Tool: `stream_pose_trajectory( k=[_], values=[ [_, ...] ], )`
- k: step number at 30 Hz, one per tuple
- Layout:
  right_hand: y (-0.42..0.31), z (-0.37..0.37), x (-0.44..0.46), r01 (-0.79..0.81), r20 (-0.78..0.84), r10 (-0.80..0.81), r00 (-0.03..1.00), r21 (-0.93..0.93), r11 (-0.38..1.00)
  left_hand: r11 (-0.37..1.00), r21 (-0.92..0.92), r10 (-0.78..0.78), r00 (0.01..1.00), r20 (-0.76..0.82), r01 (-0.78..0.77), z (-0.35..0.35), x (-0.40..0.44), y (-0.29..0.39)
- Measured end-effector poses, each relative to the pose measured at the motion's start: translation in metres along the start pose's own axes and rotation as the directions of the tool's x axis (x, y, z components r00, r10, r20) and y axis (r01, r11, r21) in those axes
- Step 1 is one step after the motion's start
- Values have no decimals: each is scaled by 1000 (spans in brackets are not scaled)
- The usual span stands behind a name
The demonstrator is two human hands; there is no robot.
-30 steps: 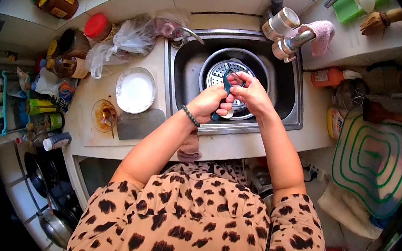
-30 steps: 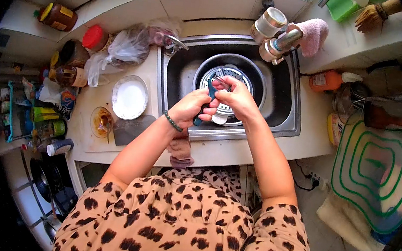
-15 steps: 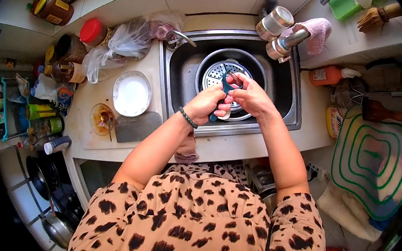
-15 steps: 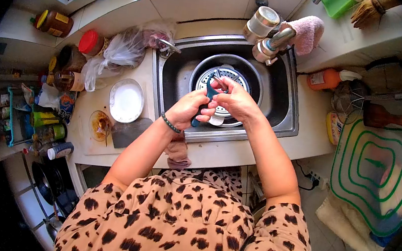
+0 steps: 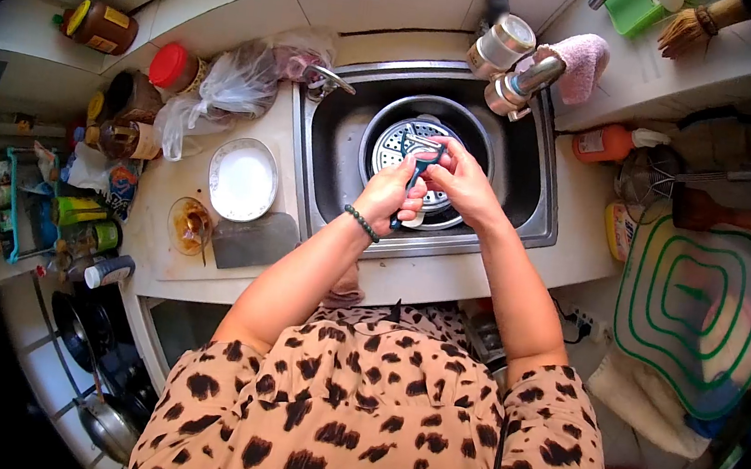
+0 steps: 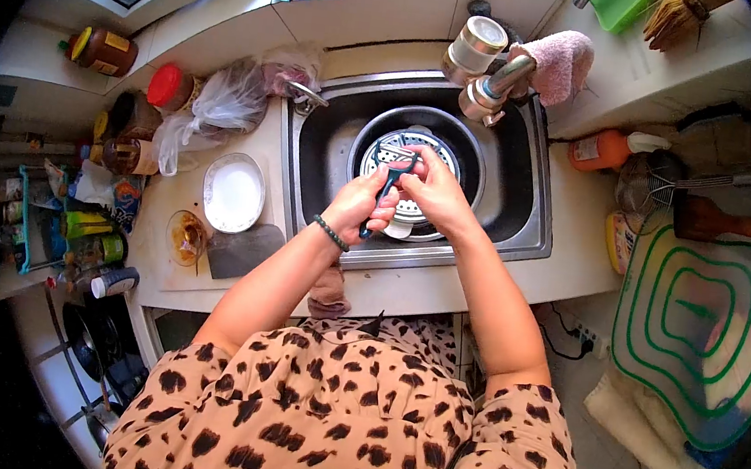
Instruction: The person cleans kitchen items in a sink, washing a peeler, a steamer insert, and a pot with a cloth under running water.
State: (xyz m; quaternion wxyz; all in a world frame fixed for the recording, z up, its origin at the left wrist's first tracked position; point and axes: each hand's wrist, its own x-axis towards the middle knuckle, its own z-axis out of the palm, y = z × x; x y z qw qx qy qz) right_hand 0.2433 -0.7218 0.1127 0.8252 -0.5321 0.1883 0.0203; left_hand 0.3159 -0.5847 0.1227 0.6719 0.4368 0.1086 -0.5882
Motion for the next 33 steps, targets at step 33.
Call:
stream_pose_trajectory(
  k=[33],
  values=[
    [5, -74, 19, 65, -210, 1, 978, 309, 949, 979, -187, 159, 881, 445, -82, 22, 87, -9]
  ],
)
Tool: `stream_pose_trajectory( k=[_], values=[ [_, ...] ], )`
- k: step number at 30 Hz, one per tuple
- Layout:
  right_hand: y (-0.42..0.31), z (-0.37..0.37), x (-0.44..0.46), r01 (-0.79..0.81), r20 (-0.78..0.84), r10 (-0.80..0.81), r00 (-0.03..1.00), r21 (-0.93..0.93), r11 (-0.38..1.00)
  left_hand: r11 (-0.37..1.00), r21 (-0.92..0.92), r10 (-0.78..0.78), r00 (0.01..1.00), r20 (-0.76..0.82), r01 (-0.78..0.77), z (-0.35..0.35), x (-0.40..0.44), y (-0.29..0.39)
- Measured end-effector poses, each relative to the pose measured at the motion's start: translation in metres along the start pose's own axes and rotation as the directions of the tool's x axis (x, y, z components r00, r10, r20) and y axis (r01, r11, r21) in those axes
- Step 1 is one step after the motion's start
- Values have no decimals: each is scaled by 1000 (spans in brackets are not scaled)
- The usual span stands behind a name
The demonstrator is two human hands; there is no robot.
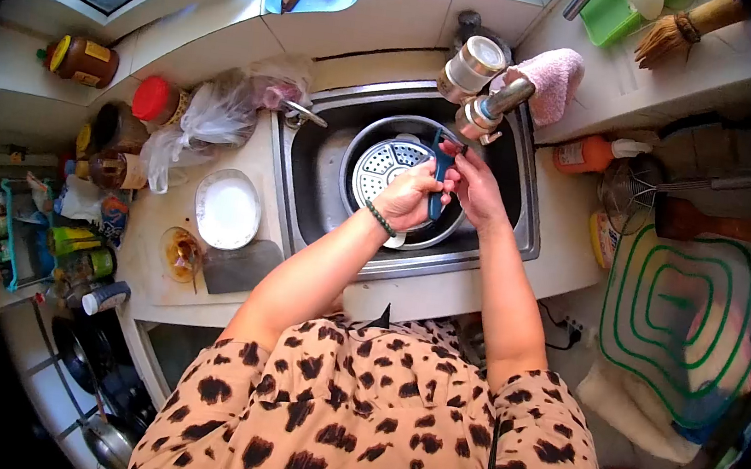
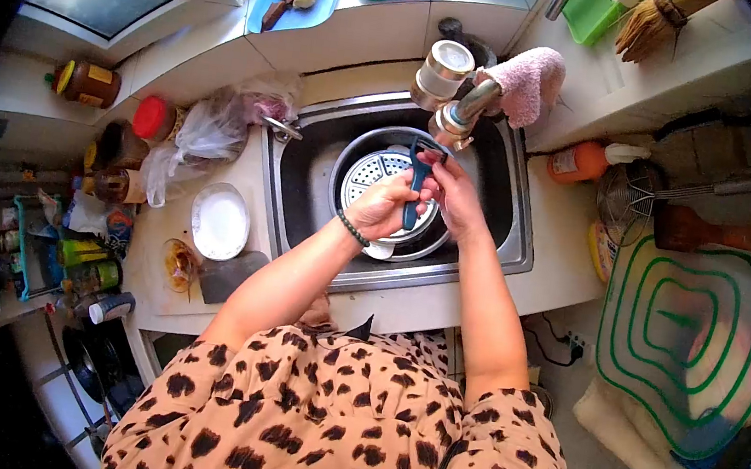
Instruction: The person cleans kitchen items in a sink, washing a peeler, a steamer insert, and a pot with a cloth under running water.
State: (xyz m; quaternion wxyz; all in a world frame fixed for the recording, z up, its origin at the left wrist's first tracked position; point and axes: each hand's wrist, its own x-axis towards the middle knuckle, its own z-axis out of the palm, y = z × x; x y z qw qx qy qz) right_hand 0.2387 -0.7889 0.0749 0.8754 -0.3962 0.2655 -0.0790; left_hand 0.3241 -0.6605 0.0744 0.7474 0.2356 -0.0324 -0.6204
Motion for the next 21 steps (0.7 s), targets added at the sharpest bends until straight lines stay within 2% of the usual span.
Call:
stream_pose_trajectory(
  k=[1, 3, 4, 5, 7, 8, 11, 13, 15, 16, 19, 21],
  values=[
    [-2, -1, 1, -5, -6, 5, 1000, 0, 1000, 1000, 8, -14, 1000, 6, 14, 0, -1, 2],
    [-3, -2, 3, 43, -40, -48, 998, -121, 992, 996, -14, -87, 995, -44, 86, 1, -4, 1],
    [-1, -7, 6, 74, -10, -77, 997, -184, 980, 996, -1, -88, 996, -8, 88, 1, -5, 2],
    [2, -10, 10, 70, -13, -74, 997, -180, 981, 989, 59, -133, 990, -49, 136, 0, -7, 5],
    [8, -7, 15, 94, -79, -130, 988, -351, 932, 957, 232, -138, 979, -150, 171, 13, -17, 8],
    [8, 0, 14, 89, -123, -145, 982, -376, 922, 967, 219, -105, 985, -134, 133, 18, -21, 8],
    [6, 7, 14, 94, -119, -143, 982, -348, 933, 979, 178, -76, 990, -122, 97, 10, -20, 13],
    [8, 9, 14, 113, -133, -166, 977, -340, 934, 976, 195, -62, 982, -181, 98, 7, -18, 11],
    [9, 8, 14, 132, -108, -194, 975, -423, 896, 973, 183, -114, 983, -143, 140, -3, -16, 12],
    [7, 12, 11, 129, -106, -190, 976, -425, 896, 968, 197, -103, 966, -239, 152, 3, -14, 11],
    [4, 19, 6, 181, -76, -243, 967, -465, 867, 942, 273, -102, 939, -327, 197, 1, -14, 10],
    [11, 17, 8, 313, 31, -339, 940, -472, 824, 920, 334, -75, 928, -366, 205, 0, -12, 7]
  ],
)
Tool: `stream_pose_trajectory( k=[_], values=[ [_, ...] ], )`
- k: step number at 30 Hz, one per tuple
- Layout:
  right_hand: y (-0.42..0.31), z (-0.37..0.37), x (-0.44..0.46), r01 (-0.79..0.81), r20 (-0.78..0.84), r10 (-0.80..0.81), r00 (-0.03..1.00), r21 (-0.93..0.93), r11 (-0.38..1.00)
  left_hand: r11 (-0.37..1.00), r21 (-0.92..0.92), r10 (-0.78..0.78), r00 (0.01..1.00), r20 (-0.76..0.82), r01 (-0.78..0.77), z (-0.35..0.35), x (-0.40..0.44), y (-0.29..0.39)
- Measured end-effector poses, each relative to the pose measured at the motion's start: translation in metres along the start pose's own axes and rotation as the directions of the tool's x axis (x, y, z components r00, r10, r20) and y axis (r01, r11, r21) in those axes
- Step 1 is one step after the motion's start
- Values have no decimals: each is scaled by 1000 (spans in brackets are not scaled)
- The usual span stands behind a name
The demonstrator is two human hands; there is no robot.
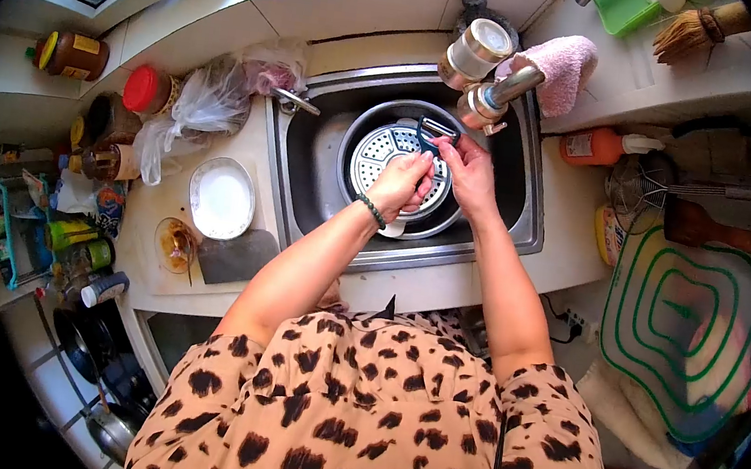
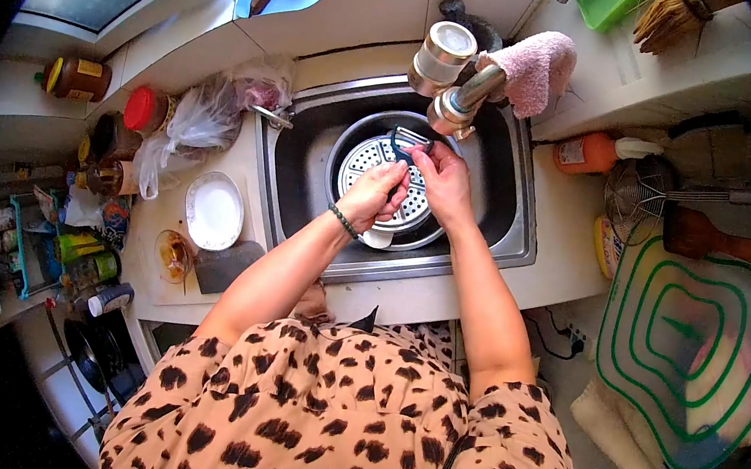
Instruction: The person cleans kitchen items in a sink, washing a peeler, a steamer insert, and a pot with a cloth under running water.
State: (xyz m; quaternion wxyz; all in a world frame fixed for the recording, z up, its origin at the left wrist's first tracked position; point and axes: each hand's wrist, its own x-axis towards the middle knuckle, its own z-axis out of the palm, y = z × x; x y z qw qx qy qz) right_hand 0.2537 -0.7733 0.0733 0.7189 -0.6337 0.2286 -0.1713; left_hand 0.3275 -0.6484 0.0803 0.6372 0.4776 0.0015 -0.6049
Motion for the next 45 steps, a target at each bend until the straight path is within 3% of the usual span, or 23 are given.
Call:
stream_pose_trajectory(
  k=[3, 5, 8, 11, 14, 16, 18, 19, 20, 24, 25, 26, 27, 28, 29, 30, 33, 35, 36, 38, 40, 42, 45],
  values=[
    [-3, 3, -2, -38, 40, 36, 999, 65, 997, 997, 50, -57, 990, -131, 64, 4, -5, 4],
    [-2, 6, -4, -47, 55, 42, 998, 93, 995, 997, 73, -31, 993, -114, 40, 1, -5, 2],
    [0, 7, -4, -48, 5, 47, 999, 119, 992, 999, 45, -4, 999, 41, 2, -8, -11, 6],
    [-1, 5, -4, -228, -36, 252, 967, 320, 920, 972, -216, 155, 951, 269, -97, -4, -17, 3],
    [13, 2, 0, -158, -13, 168, 986, 279, 947, 957, -284, 143, 956, 258, -67, -1, -23, 7],
    [15, 3, 1, -215, 40, 214, 976, 327, 920, 953, -299, 132, 963, 234, -58, -1, -24, 6],
    [12, 8, -2, -271, 138, 237, 962, 349, 897, 980, -143, 163, 974, 154, -141, -13, -16, -2],
    [8, 18, -7, -249, 126, 219, 968, 339, 907, 985, -153, 110, 977, 183, -82, -30, -5, -15],
    [7, 26, -11, -224, 113, 198, 974, 328, 918, 992, -103, 73, 997, -29, -76, -14, -11, -8],
    [11, 31, -31, -239, 238, 179, 955, 256, 936, 988, -85, -141, 966, -216, 125, -28, -11, -12],
    [10, 17, -34, -323, 206, 289, 935, 161, 932, 988, -88, -142, 966, -218, 125, -35, -10, -15],
    [35, -2, -32, -345, 56, 343, 938, 48, 937, 987, -94, -148, 964, -222, 130, -43, -9, -18],
    [78, -29, -31, -325, -179, 282, 943, -301, 896, 988, -102, -137, 970, -202, 118, -46, -13, -16],
    [94, -49, -31, -356, -280, 293, 914, -206, 912, 985, -129, -140, 966, -219, 113, -51, -13, -16],
    [89, -61, -33, -348, -300, 228, 926, -447, 824, 985, -152, -121, 963, -242, 85, -56, -14, -19],
    [86, -69, -34, -405, -296, 279, 913, -597, 692, 983, -174, -102, 959, -264, 56, -59, -16, -22],
    [130, -85, -21, -349, -187, 305, 934, -661, 664, 989, -144, -65, 941, -332, 18, -62, -19, -38],
    [123, -66, -10, -312, -175, 317, 932, -832, 459, 996, -86, -38, 921, -387, 5, -69, -16, -54],
    [119, -53, -7, -316, -176, 321, 931, -828, 464, 1000, -27, -8, 898, -440, -4, -73, -15, -63],
    [112, -30, -1, -469, -218, 579, 785, -821, 326, 999, 46, 28, 865, -502, -5, -78, -18, -76],
    [129, -25, 3, -558, -249, 618, 746, -740, 376, 978, 208, 109, 807, -580, 17, -96, -13, -91],
    [140, -26, 3, -674, -298, 625, 721, -507, 536, 995, 91, 91, 776, -624, -43, -108, -8, -109],
    [134, -31, 1, -745, -274, 699, 660, -356, 564, 987, -67, 79, 813, -576, -143, -100, -7, -117]
  ],
)
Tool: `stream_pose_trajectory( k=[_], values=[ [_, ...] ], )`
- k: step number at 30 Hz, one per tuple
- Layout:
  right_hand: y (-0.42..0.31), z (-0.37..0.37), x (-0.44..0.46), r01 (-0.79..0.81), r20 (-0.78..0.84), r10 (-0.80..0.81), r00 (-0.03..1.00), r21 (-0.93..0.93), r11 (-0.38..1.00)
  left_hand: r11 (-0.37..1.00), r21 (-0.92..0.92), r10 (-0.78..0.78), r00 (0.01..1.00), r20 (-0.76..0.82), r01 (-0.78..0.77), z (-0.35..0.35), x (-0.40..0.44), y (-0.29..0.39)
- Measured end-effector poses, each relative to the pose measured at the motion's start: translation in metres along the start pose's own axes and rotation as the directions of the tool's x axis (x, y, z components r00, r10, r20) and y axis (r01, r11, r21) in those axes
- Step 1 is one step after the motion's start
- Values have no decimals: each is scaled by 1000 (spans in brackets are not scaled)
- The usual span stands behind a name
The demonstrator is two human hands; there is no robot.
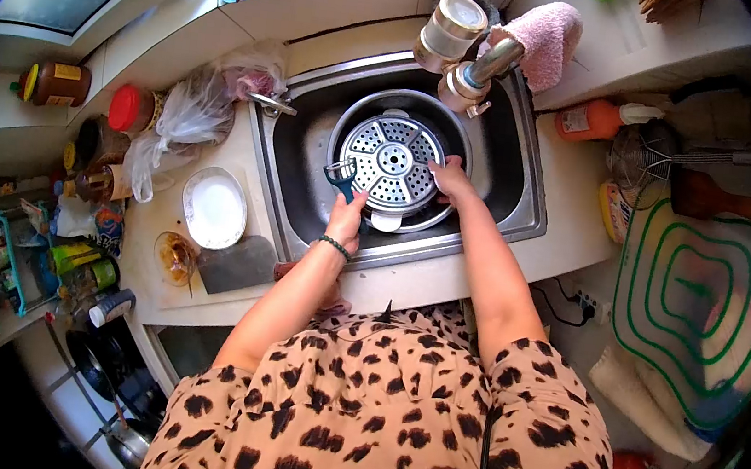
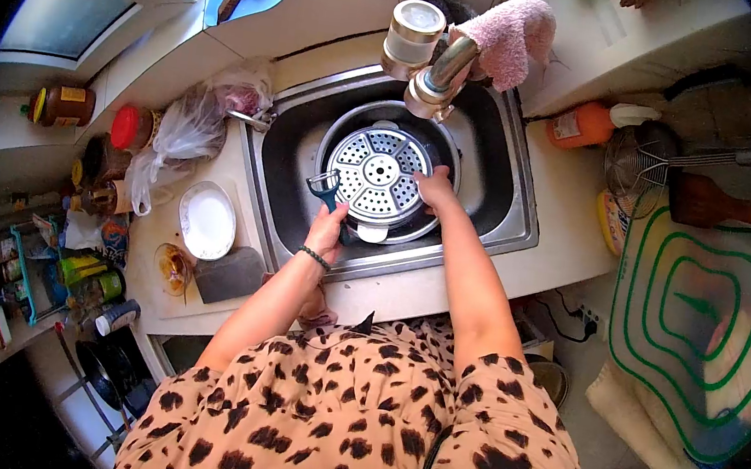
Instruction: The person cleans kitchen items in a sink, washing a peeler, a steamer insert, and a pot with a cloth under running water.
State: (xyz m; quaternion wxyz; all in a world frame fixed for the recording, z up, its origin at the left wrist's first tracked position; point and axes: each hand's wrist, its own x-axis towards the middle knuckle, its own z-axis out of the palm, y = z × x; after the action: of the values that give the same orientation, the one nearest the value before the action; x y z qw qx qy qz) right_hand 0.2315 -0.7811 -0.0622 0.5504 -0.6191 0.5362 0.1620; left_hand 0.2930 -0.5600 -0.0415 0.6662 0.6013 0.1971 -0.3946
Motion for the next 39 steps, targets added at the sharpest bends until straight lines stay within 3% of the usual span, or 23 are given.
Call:
stream_pose_trajectory(
  k=[1, 3, 5, 8, 11, 12, 13, 17, 19, 21, 23, 25, 26, 27, 28, 29, 31, 33, 34, 35, 37, 38, 39],
  values=[
    [0, -2, -1, -49, 51, 44, 998, 86, 995, 1000, 0, 0, 1000, 2, 0, 6, -4, 4],
    [2, -1, -4, -32, 63, 29, 998, 55, 998, 991, -100, 100, 992, 77, -92, 21, -17, 20],
    [2, 0, -8, 7, 24, -8, 1000, 48, 999, 981, -176, 99, 992, 83, -84, 19, -9, 18],
    [-6, -5, -16, -13, 67, 1, 998, 183, 983, 944, -243, 216, 975, -51, -222, 9, 2, 19],
    [-10, -7, -30, -59, 141, 17, 990, 304, 951, 960, -98, 236, 946, -221, -262, 27, -10, 44],
    [-10, -6, -33, -46, 144, -7, 990, 361, 931, 981, -82, 159, 967, -200, -178, 28, -7, 51],
    [-7, -4, -33, -34, 145, -30, 989, 418, 908, 970, -202, 108, 985, -132, -134, 26, -1, 55],
    [15, -6, -25, -53, 316, -140, 939, 531, 846, 929, -317, 199, 980, -6, -191, 20, -7, 71],
    [24, -11, -21, -29, 120, -64, 991, 641, 767, 907, -313, 330, 938, 108, -283, 3, -5, 80],
    [28, -10, -6, -7, 71, -63, 995, 719, 695, 909, -261, 366, 921, 130, -324, 2, -34, 108],
    [28, -7, 5, 160, 25, -210, 977, 561, 812, 913, -215, 390, 898, 205, -348, -12, -47, 123],
    [23, -1, 12, 228, -2, -255, 967, 454, 861, 918, -175, 382, 912, 151, -356, -22, -60, 132],
    [20, 1, 14, 399, -49, -401, 915, -35, 916, 929, -157, 357, 921, 153, -334, -27, -64, 135],
    [15, 5, 16, 461, -14, -546, 838, -518, 720, 929, -151, 361, 916, 174, -337, -29, -70, 138],
    [21, 20, 20, 428, -47, -581, 812, -629, 649, 930, -156, 357, 917, 178, -332, -29, -72, 137],
    [21, 30, 12, 406, 69, -569, 820, -771, 491, 930, -160, 357, 917, 180, -331, -29, -74, 138],
    [20, 32, 6, 558, 355, -527, 772, -776, 295, 929, -111, 369, 905, 211, -353, -36, -69, 130],
    [7, 26, 12, 398, 331, -222, 917, -803, 443, 923, -145, 380, 900, 213, -356, -35, -62, 123],
    [13, 20, 14, 411, 228, -370, 901, -721, 558, 934, -194, 339, 918, 207, -302, -33, -58, 119],
    [9, 12, 0, 500, 126, -569, 813, -651, 571, 931, -219, 337, 920, 201, -293, -32, -49, 111],
    [-12, -10, -31, 536, 12, -597, 802, -455, 711, 923, -293, 313, 931, 187, -252, -27, -29, 95],
    [-13, -12, -38, 529, 9, -594, 805, -464, 710, 909, -322, 330, 928, 175, -263, -24, -19, 86],
    [-14, -13, -44, 556, -98, -663, 743, -462, 691, 897, -346, 346, 925, 158, -276, -23, -6, 75]
  ],
)
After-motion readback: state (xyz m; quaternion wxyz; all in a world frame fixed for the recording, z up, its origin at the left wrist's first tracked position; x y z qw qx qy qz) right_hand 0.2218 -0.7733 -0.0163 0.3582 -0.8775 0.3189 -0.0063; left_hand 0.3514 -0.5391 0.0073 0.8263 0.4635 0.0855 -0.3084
